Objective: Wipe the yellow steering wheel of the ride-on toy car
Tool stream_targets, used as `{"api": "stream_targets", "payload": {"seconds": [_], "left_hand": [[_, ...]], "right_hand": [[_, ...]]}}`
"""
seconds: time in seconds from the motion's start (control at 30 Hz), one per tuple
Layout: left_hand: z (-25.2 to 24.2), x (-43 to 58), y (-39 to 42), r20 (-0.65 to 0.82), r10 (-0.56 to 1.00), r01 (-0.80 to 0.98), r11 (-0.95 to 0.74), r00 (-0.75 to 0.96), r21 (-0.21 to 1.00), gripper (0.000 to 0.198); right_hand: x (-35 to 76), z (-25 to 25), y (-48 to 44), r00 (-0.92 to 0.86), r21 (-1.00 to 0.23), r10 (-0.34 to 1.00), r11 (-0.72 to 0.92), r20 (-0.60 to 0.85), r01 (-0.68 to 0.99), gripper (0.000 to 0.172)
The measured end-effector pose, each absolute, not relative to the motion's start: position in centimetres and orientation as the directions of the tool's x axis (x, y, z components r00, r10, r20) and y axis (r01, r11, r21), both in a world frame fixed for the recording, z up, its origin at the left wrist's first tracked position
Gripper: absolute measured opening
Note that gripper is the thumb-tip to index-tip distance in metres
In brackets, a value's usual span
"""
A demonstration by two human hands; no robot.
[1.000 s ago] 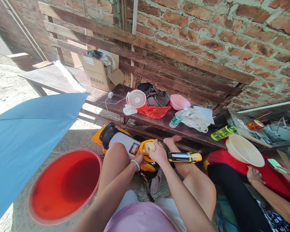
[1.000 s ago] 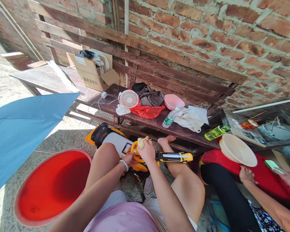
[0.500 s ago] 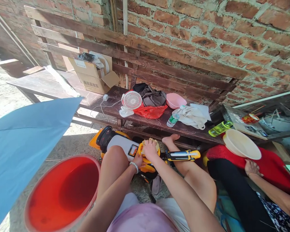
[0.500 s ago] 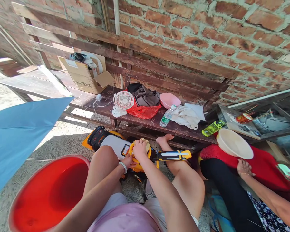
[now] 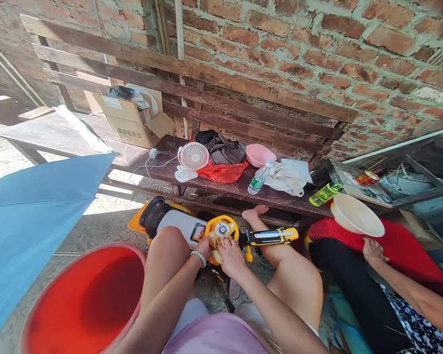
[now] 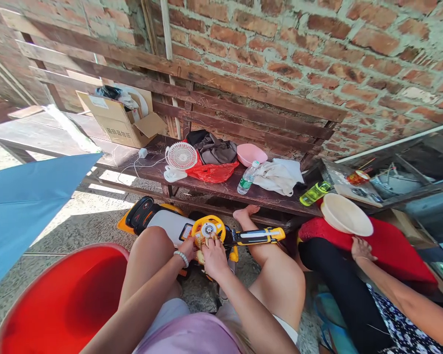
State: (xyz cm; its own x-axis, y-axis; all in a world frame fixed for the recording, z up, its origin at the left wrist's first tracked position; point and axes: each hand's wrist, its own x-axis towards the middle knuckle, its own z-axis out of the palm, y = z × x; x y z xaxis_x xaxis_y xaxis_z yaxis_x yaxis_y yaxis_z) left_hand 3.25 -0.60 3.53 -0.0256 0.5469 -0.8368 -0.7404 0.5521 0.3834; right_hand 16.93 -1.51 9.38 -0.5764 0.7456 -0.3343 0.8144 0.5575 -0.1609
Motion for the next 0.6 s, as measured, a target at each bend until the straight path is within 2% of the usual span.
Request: {"api": "stream_targets", "payload": {"seconds": [0.13, 0.27, 0.33, 0.43, 0.6], "left_hand": [[2.9, 3.3, -0.7, -0.839, 0.53, -0.702, 0.551, -0.123, 0.451, 0.029], [2.6, 3.1, -1.1, -0.813, 0.56, -0.608, 0.593, -0.161, 0.528, 0.027], [2.5, 2.9, -1.1, -0.808, 0.568, -0.576, 0.612, -0.157, 0.542, 0.028], [2.4, 2.6, -1.1, -0.81, 0.571, -0.553, 0.636, -0.132, 0.538, 0.027], [2.5, 2.3, -1.0, -0.813, 0.569, -0.538, 0.65, -0.123, 0.537, 0.026]], "right_hand": [[16.5, 12.2, 0.8, -0.568, -0.205, 0.775, 0.53, -0.277, 0.823, 0.045], [14.0, 13.7, 4.7, -0.64, -0.204, 0.755, 0.609, -0.146, 0.766, 0.057], [13.3, 13.2, 6.3, -0.665, -0.186, 0.721, 0.639, -0.193, 0.747, 0.054], [13.2, 11.4, 7.7, -0.585, -0.141, 0.748, 0.573, -0.314, 0.808, 0.051], [13.8, 9.5, 6.9, -0.364, -0.041, 0.883, 0.369, -0.296, 0.929, 0.055]]}}
